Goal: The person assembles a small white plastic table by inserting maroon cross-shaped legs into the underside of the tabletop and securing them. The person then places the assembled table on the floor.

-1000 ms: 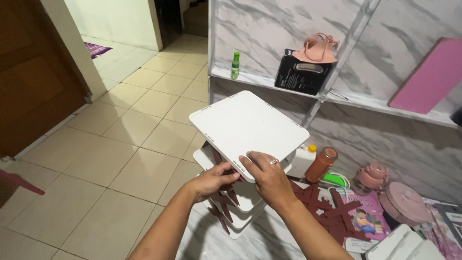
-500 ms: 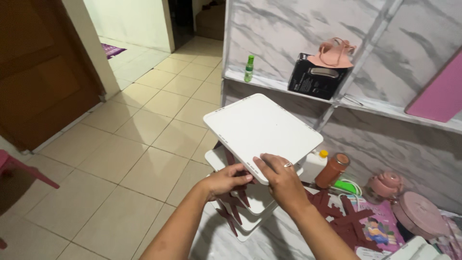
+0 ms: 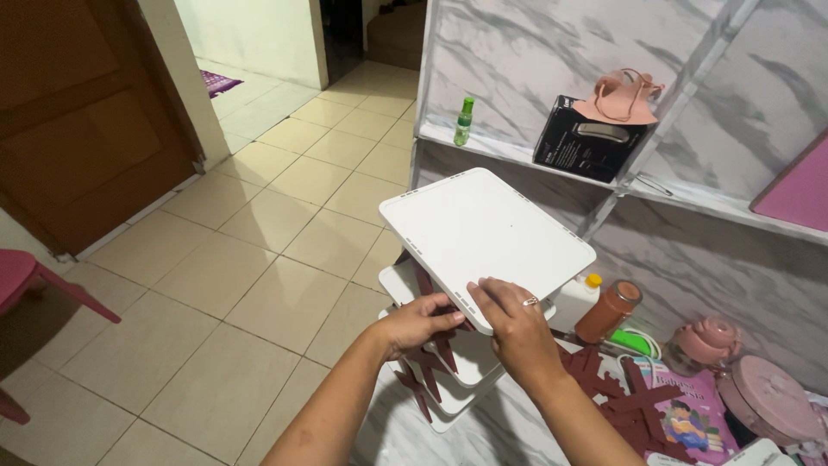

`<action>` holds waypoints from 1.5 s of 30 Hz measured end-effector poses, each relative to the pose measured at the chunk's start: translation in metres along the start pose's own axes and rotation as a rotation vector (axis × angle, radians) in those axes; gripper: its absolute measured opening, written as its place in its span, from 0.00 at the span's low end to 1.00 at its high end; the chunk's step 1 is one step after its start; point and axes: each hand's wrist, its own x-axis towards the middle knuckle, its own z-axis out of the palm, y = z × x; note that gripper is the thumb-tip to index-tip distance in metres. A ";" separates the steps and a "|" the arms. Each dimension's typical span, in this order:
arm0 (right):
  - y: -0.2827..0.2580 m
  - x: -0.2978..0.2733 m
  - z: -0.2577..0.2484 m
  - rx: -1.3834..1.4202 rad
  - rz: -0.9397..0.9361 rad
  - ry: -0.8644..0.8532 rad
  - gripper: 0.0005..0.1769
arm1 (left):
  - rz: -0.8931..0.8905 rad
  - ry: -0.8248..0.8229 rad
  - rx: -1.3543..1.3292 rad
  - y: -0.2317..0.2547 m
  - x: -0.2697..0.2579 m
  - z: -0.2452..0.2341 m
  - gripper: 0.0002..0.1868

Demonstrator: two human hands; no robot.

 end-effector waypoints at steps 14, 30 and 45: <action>-0.001 0.006 0.001 -0.023 -0.071 0.024 0.37 | 0.080 -0.037 -0.040 -0.009 0.005 -0.005 0.24; 0.009 0.004 0.003 -0.029 -0.090 0.035 0.37 | 0.139 -0.007 0.025 -0.009 0.010 0.002 0.25; 0.018 -0.001 -0.004 0.012 -0.209 0.004 0.40 | 0.081 0.057 0.118 -0.013 0.014 0.003 0.25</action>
